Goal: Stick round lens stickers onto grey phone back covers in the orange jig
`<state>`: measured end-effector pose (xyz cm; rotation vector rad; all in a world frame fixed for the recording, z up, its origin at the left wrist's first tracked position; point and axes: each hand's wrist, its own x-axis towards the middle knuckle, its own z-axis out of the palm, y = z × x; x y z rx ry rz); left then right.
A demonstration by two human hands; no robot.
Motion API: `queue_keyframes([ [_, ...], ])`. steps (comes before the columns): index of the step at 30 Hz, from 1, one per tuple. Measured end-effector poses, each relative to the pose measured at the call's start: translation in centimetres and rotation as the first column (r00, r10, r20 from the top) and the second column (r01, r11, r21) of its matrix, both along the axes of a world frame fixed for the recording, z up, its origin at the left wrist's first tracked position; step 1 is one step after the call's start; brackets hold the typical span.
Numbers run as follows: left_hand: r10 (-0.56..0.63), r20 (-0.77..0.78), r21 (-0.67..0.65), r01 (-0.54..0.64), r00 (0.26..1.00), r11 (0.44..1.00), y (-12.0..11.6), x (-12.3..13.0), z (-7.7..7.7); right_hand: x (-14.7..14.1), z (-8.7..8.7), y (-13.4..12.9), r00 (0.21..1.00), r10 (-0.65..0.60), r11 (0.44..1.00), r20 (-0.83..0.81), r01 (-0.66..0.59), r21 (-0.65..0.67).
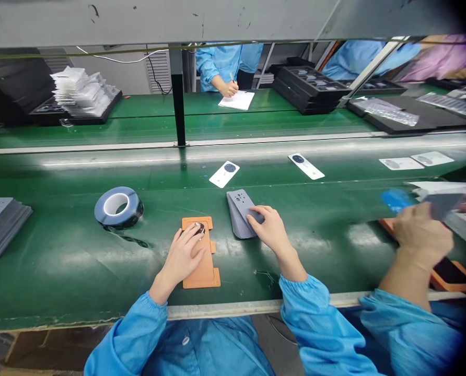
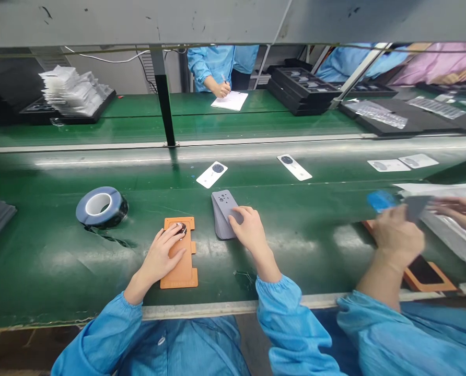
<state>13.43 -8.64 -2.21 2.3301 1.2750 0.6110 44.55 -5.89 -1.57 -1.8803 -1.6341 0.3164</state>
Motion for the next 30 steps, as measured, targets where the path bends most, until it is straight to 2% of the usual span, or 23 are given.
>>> queue_keyframes([
  [7, 0.006, 0.001, -0.021, -0.006, 1.000, 1.000, 0.3, -0.1, 0.0, 0.3, -0.5, 0.1, 1.000, -0.009, 1.000, -0.004, 0.009, 0.010],
  [15, -0.053, -0.158, 0.129, 0.074, 0.986, 0.989, 0.2, 0.3, 0.8, 0.1, -1.1, 0.3, 0.999, -0.029, 0.999, 0.032, 0.029, 0.017],
  [23, -0.095, -0.282, 0.167, 0.147, 0.955, 0.975, 0.5, 0.7, 1.8, 0.0, -0.8, 0.8, 0.998, -0.014, 0.999, 0.059, 0.016, -0.042],
  [27, -0.109, -0.324, 0.181, 0.175, 0.940, 0.968, 0.6, 1.1, 2.3, -0.4, -0.1, 0.8, 0.996, -0.020, 0.999, 0.083, 0.018, 0.026],
  [30, -0.128, -0.316, 0.184, 0.193, 0.940, 0.964, 0.4, 1.0, 2.2, -2.3, 0.8, 0.4, 0.998, 0.002, 0.991, 0.064, -0.011, 0.135],
])
